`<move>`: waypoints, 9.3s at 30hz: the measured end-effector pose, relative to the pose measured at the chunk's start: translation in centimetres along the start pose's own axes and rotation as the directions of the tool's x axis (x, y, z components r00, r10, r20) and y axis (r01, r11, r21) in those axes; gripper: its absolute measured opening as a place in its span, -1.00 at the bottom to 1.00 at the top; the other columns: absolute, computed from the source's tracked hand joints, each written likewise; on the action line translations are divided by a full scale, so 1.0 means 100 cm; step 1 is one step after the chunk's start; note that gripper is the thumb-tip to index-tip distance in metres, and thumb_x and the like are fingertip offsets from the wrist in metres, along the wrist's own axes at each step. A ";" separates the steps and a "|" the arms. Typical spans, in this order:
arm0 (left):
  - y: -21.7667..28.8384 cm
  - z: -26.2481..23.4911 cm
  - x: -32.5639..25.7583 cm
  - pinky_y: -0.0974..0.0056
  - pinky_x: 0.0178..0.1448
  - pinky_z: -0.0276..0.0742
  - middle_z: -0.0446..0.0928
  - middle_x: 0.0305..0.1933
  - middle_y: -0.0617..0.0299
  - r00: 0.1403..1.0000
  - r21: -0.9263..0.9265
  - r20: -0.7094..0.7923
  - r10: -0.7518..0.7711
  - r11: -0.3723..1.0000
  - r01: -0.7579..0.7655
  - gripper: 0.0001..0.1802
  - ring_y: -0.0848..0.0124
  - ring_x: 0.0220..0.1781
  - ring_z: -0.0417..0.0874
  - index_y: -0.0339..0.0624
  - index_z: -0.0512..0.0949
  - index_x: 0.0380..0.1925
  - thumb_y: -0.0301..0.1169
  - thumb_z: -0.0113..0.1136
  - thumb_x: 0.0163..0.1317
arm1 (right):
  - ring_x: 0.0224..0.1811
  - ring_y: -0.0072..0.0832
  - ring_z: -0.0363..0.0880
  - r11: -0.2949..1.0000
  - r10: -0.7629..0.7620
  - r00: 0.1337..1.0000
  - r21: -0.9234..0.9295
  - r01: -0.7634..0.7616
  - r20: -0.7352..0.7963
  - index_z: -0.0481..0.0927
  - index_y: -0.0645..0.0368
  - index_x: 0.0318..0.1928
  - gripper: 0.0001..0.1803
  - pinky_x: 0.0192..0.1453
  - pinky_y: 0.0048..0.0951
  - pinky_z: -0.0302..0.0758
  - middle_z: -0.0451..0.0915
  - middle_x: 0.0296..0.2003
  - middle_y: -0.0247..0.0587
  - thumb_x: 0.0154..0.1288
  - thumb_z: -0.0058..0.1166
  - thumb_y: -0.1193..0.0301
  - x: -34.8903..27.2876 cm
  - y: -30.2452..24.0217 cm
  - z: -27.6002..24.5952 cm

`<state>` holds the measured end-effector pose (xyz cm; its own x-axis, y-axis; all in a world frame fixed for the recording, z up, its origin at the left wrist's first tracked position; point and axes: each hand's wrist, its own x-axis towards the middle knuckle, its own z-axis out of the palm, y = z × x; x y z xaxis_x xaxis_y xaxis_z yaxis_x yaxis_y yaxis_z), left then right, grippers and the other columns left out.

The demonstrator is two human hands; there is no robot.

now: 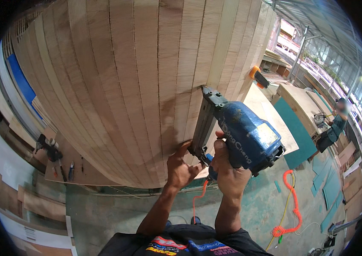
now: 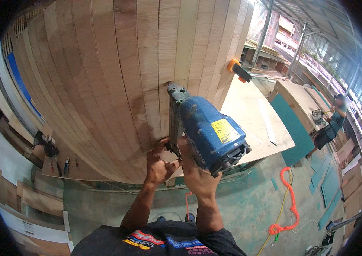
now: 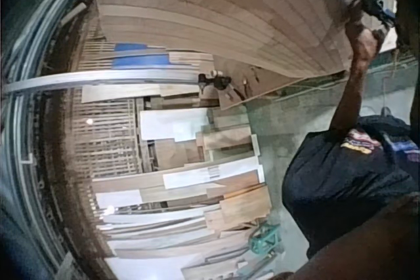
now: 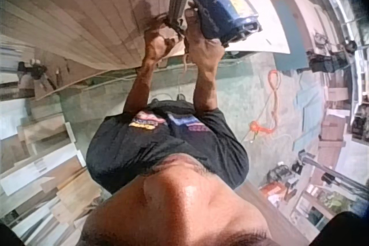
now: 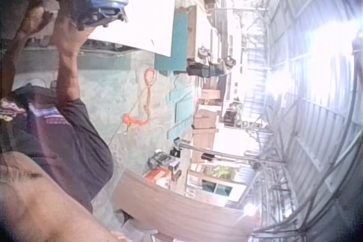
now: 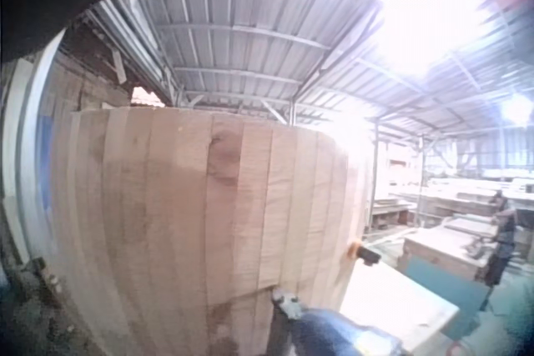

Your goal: The person marks a curved wooden frame with a pen, attaches thin wooden slats to it using a pneumatic nail gun, and measures internal dimensions with a flexible ruler.

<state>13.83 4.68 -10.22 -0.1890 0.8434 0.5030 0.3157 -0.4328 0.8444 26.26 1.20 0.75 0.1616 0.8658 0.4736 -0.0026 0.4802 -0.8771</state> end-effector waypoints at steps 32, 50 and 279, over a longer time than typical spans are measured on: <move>-0.002 -0.028 -0.010 0.18 0.19 0.59 0.68 -0.03 0.06 0.996 0.001 -0.023 0.082 0.997 -0.082 -0.31 0.20 0.08 0.72 -0.09 0.50 0.16 -0.42 0.45 -0.08 | -0.28 -0.42 0.66 1.000 -0.020 0.997 -0.002 0.020 0.077 0.67 0.26 -0.11 -0.78 -0.19 -0.41 0.55 0.70 -0.25 -0.22 0.36 0.29 0.37 -0.019 -0.004 0.019; 0.001 -0.033 -0.010 0.18 0.21 0.59 0.67 0.02 0.08 0.996 0.054 -0.031 0.081 0.995 -0.079 -0.25 0.26 0.07 0.71 -0.06 0.50 0.17 -0.38 0.57 -0.11 | -0.53 -0.80 0.35 0.983 -0.182 0.979 0.023 0.180 0.096 0.63 0.19 0.04 -0.69 -0.47 -0.68 0.27 0.52 -0.46 -0.55 0.41 0.26 0.29 -0.023 -0.003 0.028; 0.046 -0.258 -0.063 0.18 0.22 0.58 0.69 0.01 0.11 0.963 -0.266 0.267 0.047 0.964 0.027 -0.64 0.32 0.08 0.69 -0.25 0.61 0.07 -0.35 0.28 0.30 | -0.69 -0.65 0.42 0.862 -0.462 0.842 -0.365 0.352 -0.279 0.60 0.14 -0.53 -0.55 -0.56 -0.57 0.33 0.48 -0.69 -0.43 0.18 0.41 0.04 -0.024 -0.240 0.165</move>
<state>-7.54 -10.83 -4.79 0.0808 0.8764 0.4748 0.0518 -0.4794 0.8761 9.67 -10.07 21.98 0.4124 0.4679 0.7817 0.4145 0.6677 -0.6184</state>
